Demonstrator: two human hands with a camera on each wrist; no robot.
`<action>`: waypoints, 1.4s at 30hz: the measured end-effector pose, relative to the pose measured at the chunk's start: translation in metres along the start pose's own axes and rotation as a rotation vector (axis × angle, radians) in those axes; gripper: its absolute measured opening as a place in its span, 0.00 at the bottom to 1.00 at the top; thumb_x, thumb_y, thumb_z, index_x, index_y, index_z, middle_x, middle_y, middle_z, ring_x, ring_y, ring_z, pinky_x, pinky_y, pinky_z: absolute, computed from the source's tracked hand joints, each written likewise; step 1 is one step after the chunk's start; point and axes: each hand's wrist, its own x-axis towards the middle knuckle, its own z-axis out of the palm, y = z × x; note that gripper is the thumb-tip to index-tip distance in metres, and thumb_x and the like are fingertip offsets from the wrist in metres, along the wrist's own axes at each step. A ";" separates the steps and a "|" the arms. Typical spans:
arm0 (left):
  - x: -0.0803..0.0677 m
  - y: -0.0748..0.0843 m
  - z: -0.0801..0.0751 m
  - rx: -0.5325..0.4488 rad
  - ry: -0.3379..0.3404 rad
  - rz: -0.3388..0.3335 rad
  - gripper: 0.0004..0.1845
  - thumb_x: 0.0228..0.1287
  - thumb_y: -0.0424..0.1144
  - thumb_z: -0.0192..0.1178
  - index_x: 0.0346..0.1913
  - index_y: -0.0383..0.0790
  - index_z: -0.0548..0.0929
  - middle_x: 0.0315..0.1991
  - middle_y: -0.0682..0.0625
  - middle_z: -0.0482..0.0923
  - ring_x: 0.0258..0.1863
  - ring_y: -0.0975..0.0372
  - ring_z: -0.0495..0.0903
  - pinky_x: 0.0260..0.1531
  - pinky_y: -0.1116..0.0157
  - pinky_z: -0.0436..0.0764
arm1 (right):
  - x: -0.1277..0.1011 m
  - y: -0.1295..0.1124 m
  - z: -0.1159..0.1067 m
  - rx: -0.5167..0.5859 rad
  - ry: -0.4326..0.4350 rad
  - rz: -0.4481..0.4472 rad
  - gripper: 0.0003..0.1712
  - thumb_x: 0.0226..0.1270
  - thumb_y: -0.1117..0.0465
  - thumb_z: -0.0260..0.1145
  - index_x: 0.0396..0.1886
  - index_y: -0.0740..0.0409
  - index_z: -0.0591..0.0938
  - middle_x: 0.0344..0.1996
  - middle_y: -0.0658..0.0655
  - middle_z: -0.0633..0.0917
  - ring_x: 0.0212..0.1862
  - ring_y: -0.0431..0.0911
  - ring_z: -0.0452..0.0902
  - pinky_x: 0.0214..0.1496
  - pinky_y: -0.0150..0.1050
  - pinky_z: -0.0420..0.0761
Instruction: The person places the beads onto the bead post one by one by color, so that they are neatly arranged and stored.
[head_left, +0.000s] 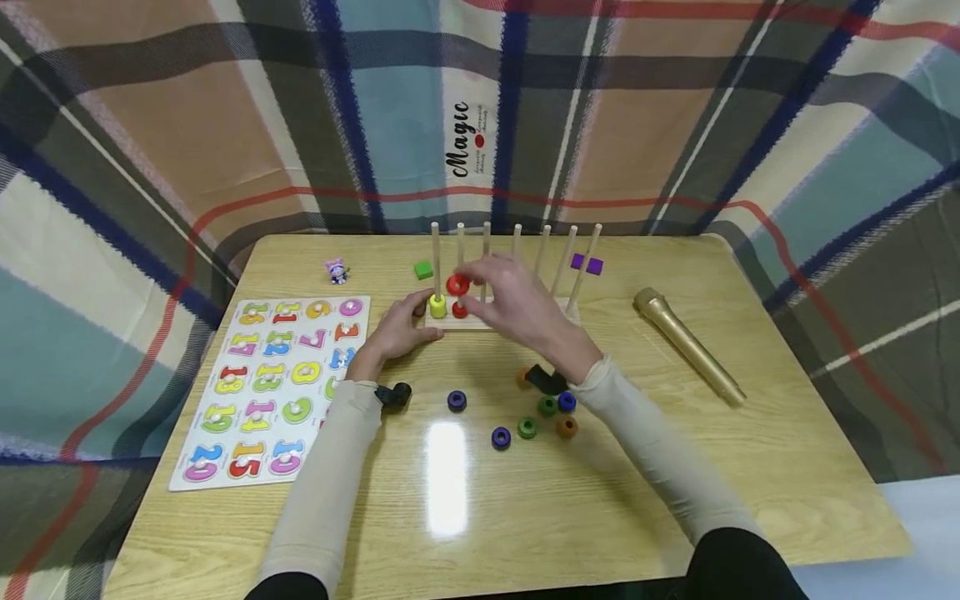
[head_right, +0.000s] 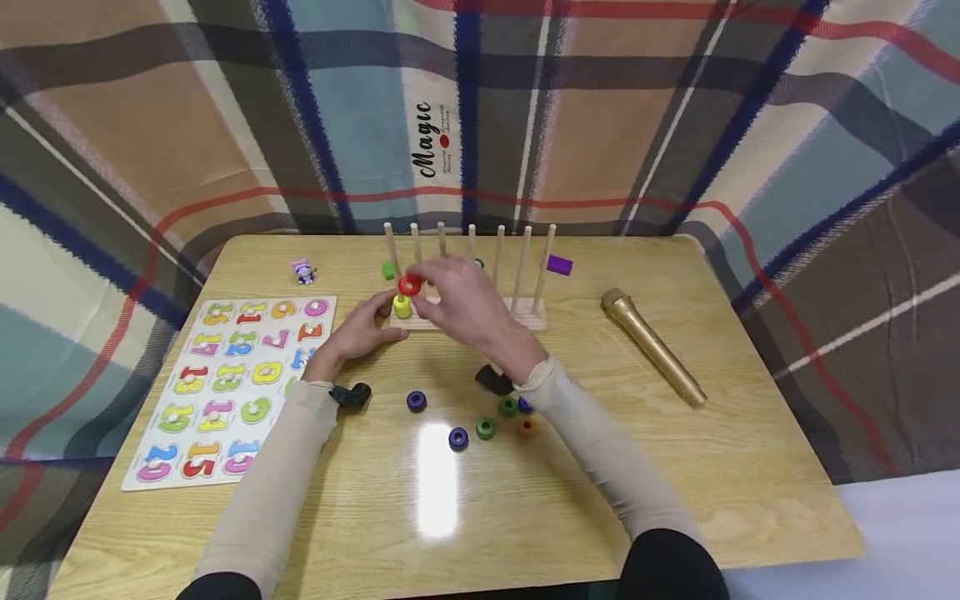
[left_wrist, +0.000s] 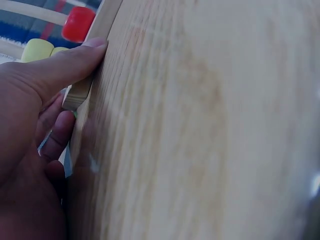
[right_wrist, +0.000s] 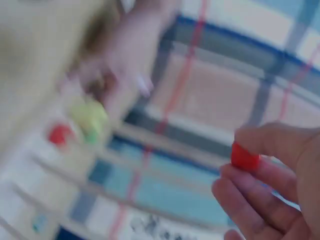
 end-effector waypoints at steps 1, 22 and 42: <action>-0.001 -0.001 0.000 -0.004 -0.004 -0.008 0.47 0.69 0.40 0.74 0.85 0.43 0.60 0.72 0.32 0.71 0.74 0.41 0.68 0.77 0.41 0.63 | 0.007 0.003 -0.008 0.000 0.044 0.031 0.20 0.71 0.63 0.75 0.60 0.62 0.87 0.50 0.58 0.91 0.50 0.51 0.87 0.62 0.48 0.83; 0.005 0.001 0.001 0.029 -0.001 0.018 0.46 0.69 0.40 0.74 0.85 0.43 0.62 0.56 0.39 0.71 0.55 0.48 0.68 0.66 0.44 0.70 | 0.049 0.009 -0.021 -0.171 0.016 0.314 0.29 0.80 0.46 0.66 0.73 0.55 0.80 0.18 0.51 0.80 0.18 0.44 0.71 0.20 0.36 0.63; 0.002 -0.001 -0.002 0.033 0.004 -0.012 0.47 0.70 0.43 0.73 0.86 0.46 0.60 0.72 0.34 0.71 0.75 0.40 0.65 0.77 0.39 0.61 | -0.061 -0.007 0.077 -0.142 -0.514 0.024 0.25 0.72 0.45 0.75 0.62 0.52 0.86 0.46 0.52 0.86 0.31 0.40 0.78 0.33 0.38 0.82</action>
